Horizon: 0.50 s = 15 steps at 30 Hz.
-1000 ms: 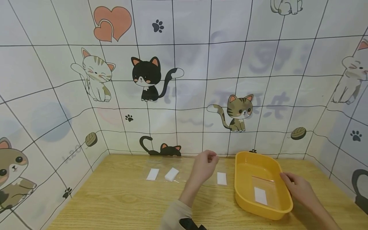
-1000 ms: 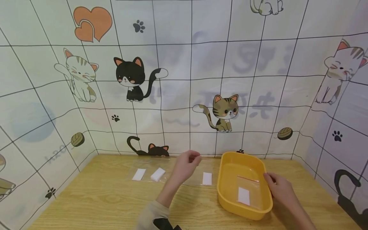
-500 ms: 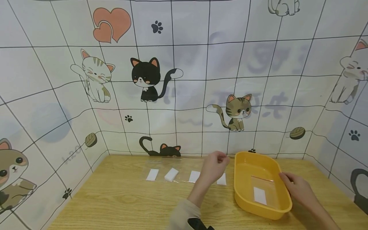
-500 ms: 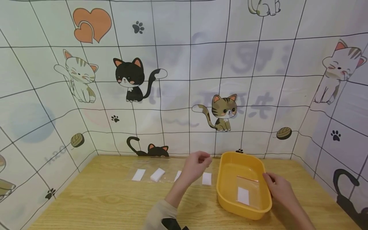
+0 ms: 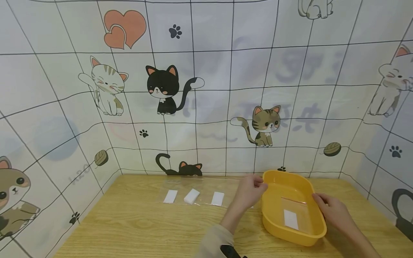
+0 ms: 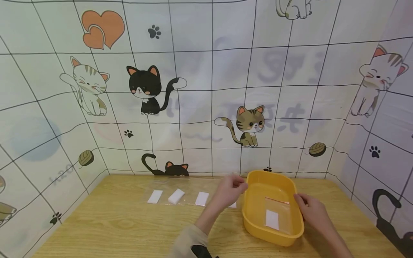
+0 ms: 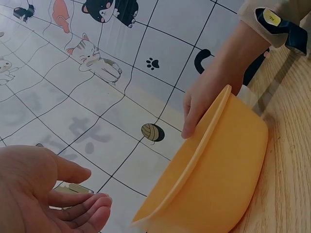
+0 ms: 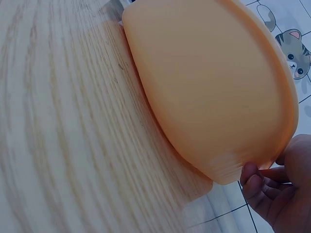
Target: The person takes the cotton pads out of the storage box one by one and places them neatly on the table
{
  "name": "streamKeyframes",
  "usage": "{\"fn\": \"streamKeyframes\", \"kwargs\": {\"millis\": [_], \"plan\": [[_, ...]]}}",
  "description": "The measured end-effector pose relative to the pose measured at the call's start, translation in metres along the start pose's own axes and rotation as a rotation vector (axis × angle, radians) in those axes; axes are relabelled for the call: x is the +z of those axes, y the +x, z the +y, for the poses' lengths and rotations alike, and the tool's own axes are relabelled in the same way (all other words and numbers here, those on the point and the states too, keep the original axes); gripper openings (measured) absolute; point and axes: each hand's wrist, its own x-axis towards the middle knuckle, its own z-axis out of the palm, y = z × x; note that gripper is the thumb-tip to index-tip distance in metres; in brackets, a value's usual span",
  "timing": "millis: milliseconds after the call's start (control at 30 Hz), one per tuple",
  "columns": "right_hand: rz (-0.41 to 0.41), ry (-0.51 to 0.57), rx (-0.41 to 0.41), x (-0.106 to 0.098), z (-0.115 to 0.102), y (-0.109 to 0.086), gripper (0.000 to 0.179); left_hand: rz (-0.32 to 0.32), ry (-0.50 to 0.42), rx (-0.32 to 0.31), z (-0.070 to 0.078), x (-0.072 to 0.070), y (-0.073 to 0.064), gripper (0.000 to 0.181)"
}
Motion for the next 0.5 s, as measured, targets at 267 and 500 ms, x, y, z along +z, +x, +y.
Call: {"fn": "streamKeyframes", "kwargs": {"millis": [267,500], "plan": [[0.0,0.007,-0.004,0.0,-0.002,-0.001,0.059,-0.034,0.024,-0.059,0.004,0.011,0.0,0.025],[0.002,0.001,0.0,0.0,0.0,0.0,0.059,-0.058,0.06,-0.088,0.007,0.02,-0.001,0.023]]}}
